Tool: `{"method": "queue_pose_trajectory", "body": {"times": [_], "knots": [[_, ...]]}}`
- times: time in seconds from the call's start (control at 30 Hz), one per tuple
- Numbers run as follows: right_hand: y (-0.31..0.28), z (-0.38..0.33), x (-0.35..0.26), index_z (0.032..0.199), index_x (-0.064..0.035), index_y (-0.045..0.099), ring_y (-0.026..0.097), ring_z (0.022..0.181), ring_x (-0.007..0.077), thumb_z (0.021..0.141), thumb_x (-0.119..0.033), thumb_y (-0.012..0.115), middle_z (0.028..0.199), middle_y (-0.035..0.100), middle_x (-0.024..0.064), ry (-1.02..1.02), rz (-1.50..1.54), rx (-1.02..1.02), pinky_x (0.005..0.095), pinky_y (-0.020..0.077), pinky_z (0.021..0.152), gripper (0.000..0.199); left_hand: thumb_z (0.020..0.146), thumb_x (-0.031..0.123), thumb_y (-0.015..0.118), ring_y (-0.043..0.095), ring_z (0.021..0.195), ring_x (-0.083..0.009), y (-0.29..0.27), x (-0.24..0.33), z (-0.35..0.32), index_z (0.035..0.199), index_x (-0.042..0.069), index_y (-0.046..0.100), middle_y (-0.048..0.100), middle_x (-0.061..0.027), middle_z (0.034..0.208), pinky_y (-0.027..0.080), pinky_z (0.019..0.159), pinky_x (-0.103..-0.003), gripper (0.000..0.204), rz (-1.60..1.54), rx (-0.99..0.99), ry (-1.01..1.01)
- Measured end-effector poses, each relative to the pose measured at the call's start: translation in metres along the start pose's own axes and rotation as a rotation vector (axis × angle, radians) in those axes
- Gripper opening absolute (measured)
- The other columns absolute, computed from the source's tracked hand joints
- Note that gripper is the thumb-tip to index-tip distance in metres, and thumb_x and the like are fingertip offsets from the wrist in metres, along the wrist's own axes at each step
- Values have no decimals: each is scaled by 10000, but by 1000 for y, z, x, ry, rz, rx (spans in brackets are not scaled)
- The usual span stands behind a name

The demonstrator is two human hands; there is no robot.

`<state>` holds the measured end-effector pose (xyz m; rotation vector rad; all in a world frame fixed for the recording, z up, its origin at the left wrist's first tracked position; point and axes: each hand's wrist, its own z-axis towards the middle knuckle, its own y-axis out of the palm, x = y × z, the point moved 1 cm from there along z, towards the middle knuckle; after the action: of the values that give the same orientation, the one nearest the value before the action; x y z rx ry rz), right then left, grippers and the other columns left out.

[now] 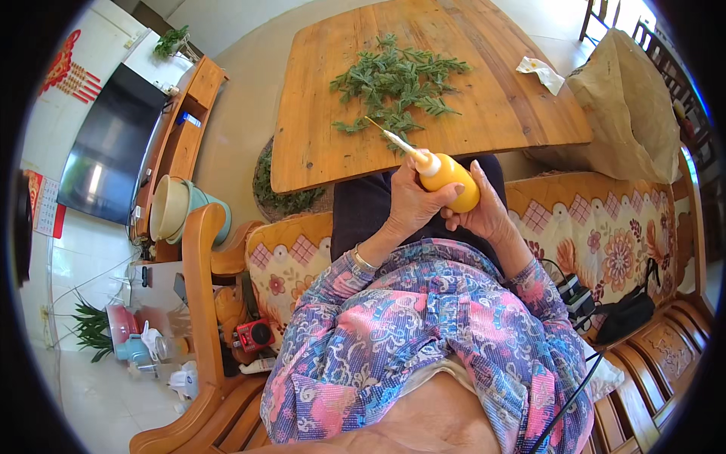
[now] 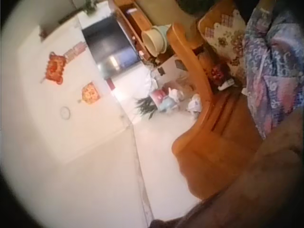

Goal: Picking individual leaves from stems and placing them into a paper bag.

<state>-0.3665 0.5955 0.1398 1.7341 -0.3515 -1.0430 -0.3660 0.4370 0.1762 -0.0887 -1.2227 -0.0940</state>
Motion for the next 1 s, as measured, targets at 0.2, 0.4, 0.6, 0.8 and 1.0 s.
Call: {"method": "queue_pose_trajectory", "body": {"times": [0.2, 0.4, 0.6, 0.8, 1.0], "knots": [[6, -5, 16, 1309, -77, 375, 602, 794, 264, 858, -403, 633, 1133, 518, 191, -369, -410, 30, 332, 541, 597, 614, 617, 116, 815, 556, 576, -164, 1, -20, 2, 991, 20, 531, 619, -72, 775, 480, 550, -240, 479, -1, 131, 149], [-22, -18, 9, 1356, -105, 317, 567, 914, 274, 815, -327, 693, 1235, 443, 183, -408, -411, 59, 314, 531, 643, 695, 617, 61, 827, 476, 573, -73, -32, -3, 15, 1005, 53, 568, 567, -6, 746, 412, 490, -207, 467, 101, -117, -4], [-44, -31, 4, 1330, -34, 382, 556, 909, 280, 874, -329, 625, 1179, 506, 171, -389, -294, 50, 310, 496, 639, 596, 736, 101, 700, 555, 597, -161, -143, -22, 61, 1050, 60, 607, 614, -43, 900, 466, 543, -264, 330, 921, 300, 338], [-49, -29, -1, 1298, -9, 395, 563, 885, 279, 877, -290, 620, 1136, 503, 183, -399, -211, 62, 313, 488, 637, 553, 738, 156, 678, 589, 628, -201, -109, -32, 54, 1029, 102, 627, 610, -57, 887, 494, 581, -291, 300, 1064, 64, 492], [-43, -33, -8, 1284, -8, 410, 557, 886, 273, 884, -293, 614, 1091, 517, 177, -422, -235, 74, 322, 476, 639, 531, 755, 194, 681, 589, 620, -216, -59, -37, 49, 1002, 100, 639, 597, -47, 826, 481, 563, -307, 268, 1123, 31, 626]]}}
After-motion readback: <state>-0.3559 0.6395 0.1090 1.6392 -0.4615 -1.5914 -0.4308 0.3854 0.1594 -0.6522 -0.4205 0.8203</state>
